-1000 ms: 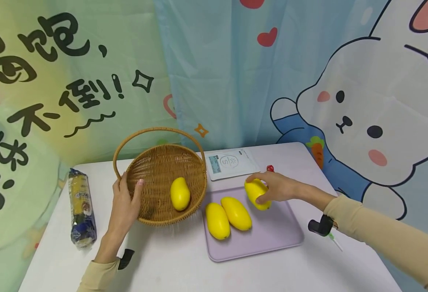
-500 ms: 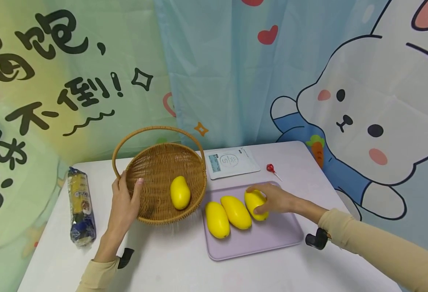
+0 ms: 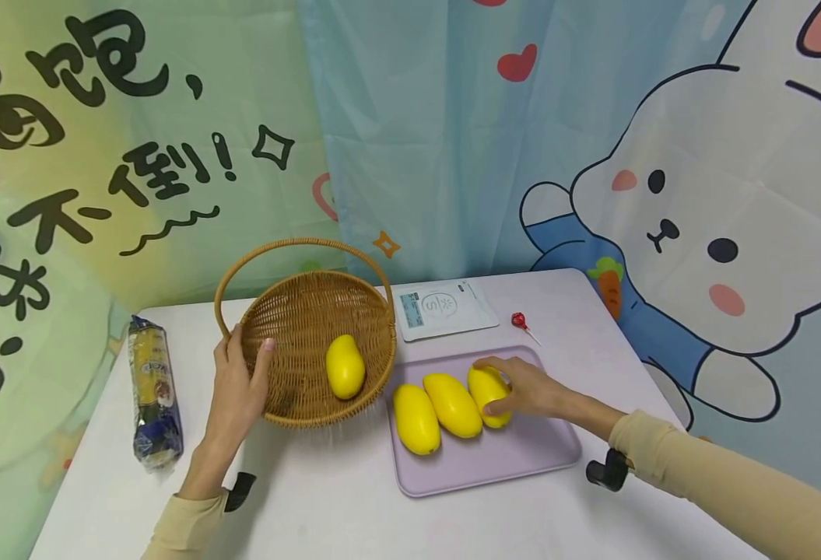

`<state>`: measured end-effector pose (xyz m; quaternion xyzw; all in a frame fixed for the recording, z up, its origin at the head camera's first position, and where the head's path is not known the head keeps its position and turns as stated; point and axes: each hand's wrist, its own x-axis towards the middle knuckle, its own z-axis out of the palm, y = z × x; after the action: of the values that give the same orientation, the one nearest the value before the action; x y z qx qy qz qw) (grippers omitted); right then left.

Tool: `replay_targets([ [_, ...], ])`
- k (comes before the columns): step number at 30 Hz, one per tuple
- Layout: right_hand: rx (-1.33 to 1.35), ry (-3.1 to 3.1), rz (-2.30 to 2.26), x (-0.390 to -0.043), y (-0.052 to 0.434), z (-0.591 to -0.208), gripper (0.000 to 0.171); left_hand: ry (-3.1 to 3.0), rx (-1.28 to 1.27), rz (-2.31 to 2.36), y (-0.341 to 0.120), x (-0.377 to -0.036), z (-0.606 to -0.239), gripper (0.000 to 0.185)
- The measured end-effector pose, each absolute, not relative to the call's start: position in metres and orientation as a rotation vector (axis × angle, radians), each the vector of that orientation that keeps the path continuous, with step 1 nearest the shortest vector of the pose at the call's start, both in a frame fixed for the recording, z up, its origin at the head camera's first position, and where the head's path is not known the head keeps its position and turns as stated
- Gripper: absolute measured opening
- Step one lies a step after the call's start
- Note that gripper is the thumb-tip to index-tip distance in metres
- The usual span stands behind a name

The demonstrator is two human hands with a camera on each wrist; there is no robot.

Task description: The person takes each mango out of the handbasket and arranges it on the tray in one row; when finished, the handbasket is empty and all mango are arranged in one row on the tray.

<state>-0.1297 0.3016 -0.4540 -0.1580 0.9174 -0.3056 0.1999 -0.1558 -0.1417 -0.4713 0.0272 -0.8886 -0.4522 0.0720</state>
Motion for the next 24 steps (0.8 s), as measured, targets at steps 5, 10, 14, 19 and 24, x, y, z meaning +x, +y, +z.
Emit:
replay_targets([
  [5,-0.406,2.561,-0.846,-0.127,0.3,-0.454,0.077,-2.669,0.081,-1.359,-0.142,-0.156,-0.472,0.085],
  [10,-0.385,2.561,-0.819,-0.126,0.299,-0.454,0.082,-2.666,0.078,-1.354,-0.142,-0.155,-0.472,0.086],
  [14,-0.368,2.558,-0.807,-0.128,0.298,-0.453,0.083,-2.666,0.076,-1.357,-0.142,-0.156,-0.471,0.085],
  [19,-0.316,2.558,-0.778,-0.133,0.297,-0.445,0.083,-2.665,0.08,-1.36,-0.143,-0.156,-0.471,0.085],
  [24,-0.309,2.583,-0.814,-0.142,0.293,-0.43,0.081,-2.664,0.087,-1.366,-0.142,-0.156,-0.472,0.085],
])
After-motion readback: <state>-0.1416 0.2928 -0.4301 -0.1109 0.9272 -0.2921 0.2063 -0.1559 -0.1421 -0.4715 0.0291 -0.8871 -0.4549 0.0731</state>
